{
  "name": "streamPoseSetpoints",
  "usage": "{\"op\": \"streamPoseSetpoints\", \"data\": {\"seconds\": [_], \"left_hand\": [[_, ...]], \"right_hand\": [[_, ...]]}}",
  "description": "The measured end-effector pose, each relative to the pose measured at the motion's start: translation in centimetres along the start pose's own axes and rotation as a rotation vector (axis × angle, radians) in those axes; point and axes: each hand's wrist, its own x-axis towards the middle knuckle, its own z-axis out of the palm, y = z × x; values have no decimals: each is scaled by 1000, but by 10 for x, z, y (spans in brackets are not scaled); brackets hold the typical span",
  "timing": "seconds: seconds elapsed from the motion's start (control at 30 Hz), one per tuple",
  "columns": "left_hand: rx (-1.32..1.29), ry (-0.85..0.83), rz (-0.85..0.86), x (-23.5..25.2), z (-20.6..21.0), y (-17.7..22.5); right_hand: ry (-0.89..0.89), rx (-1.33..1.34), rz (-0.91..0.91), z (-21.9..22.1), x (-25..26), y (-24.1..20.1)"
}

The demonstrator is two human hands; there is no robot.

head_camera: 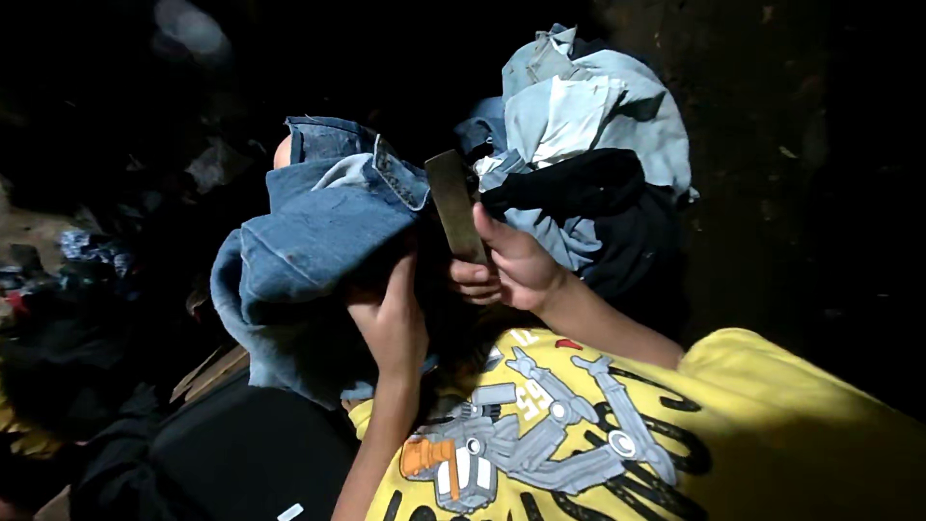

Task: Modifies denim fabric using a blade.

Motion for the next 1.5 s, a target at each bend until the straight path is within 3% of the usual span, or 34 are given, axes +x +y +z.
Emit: {"op": "streamPoseSetpoints", "data": {"seconds": [0.1, 0.3, 0.5, 0.63, 0.73, 0.8, 0.9, 0.97, 1.07, 1.17, 1.27, 1.33, 1.5], "left_hand": [[28, -26, 35, 8, -7, 1], [-41, -72, -36, 13, -3, 6], [-27, -38, -19, 15, -2, 7], [39, -58, -73, 11, -3, 6], [51, -68, -64, 13, -5, 6], [59, -88, -30, 17, -9, 10], [117, -38, 2, 22, -11, 11], [133, 2, 16, 25, -12, 8], [172, 4, 70, 27, -15, 3], [264, -32, 139, 25, -15, 0], [352, -65, 224, 24, -15, 1], [375, -65, 258, 25, -17, 3], [395, -90, 233, 24, -24, 3]], "right_hand": [[159, -298, -124, 7, 2, 6], [317, -900, -582, 8, 10, 16], [418, -1339, -682, -4, 14, 6], [440, -1252, -663, -5, 22, 4], [346, -1174, -697, -6, 24, 0], [276, -925, -576, -5, 15, -3], [258, -587, -250, -20, -2, -10], [401, -541, -245, -35, -12, -16], [716, -786, -557, -30, -12, -25], [568, -1179, -780, -4, -2, -31], [406, -1448, -822, 15, 22, -28], [345, -1436, -807, 14, 33, -27], [248, -1042, -593, 1, 44, -39]]}}
